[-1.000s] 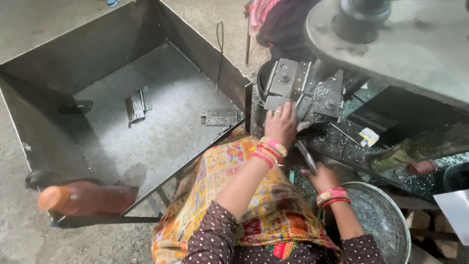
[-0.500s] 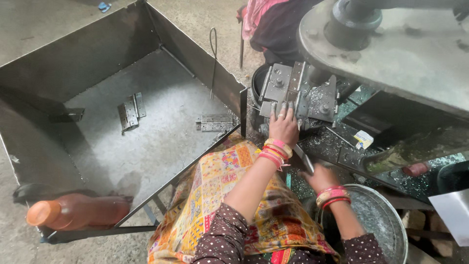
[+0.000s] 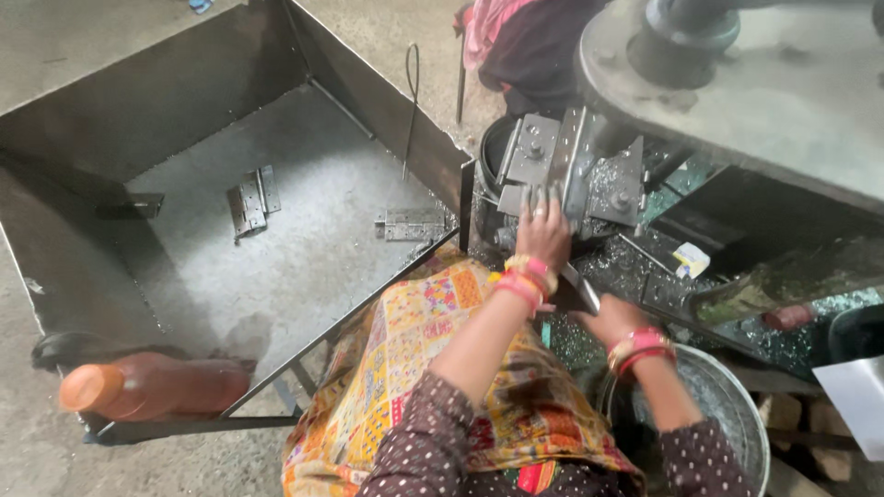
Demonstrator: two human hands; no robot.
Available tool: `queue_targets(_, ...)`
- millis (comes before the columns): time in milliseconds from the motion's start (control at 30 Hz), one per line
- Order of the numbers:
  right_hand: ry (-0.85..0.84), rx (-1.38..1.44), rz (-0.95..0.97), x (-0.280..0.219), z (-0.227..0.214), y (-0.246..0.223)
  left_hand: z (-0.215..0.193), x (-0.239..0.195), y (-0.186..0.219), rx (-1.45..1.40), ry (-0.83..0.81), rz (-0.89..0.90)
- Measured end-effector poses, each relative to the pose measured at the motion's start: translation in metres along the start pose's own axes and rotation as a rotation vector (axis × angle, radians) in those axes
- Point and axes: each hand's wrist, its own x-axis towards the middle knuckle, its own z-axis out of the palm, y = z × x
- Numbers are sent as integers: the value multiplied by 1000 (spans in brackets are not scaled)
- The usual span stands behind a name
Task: The person places metal plates onto a machine one at a time, pulls a lever to punch holes in them, and then discards the processed plates into a metal bin.
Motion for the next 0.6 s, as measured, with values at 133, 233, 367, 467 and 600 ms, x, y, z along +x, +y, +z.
queue_targets(133,72,52,14,-8,34,7,21,27,2,-57,22,-51)
queue_targets(233,245,88,-27,-27,98,29,18,30,0,-83,-22,-34)
queue_targets(367,154,105,-88,3,106,40,10,24,-8,-63,-55,-11)
queue_targets(467,120,-43,-77,9,72,36,13,17,-7,-147,-38,-20)
queue_targets(600,-65,-17,1,18,28,20,28,40,-2,-64,-99,-2)
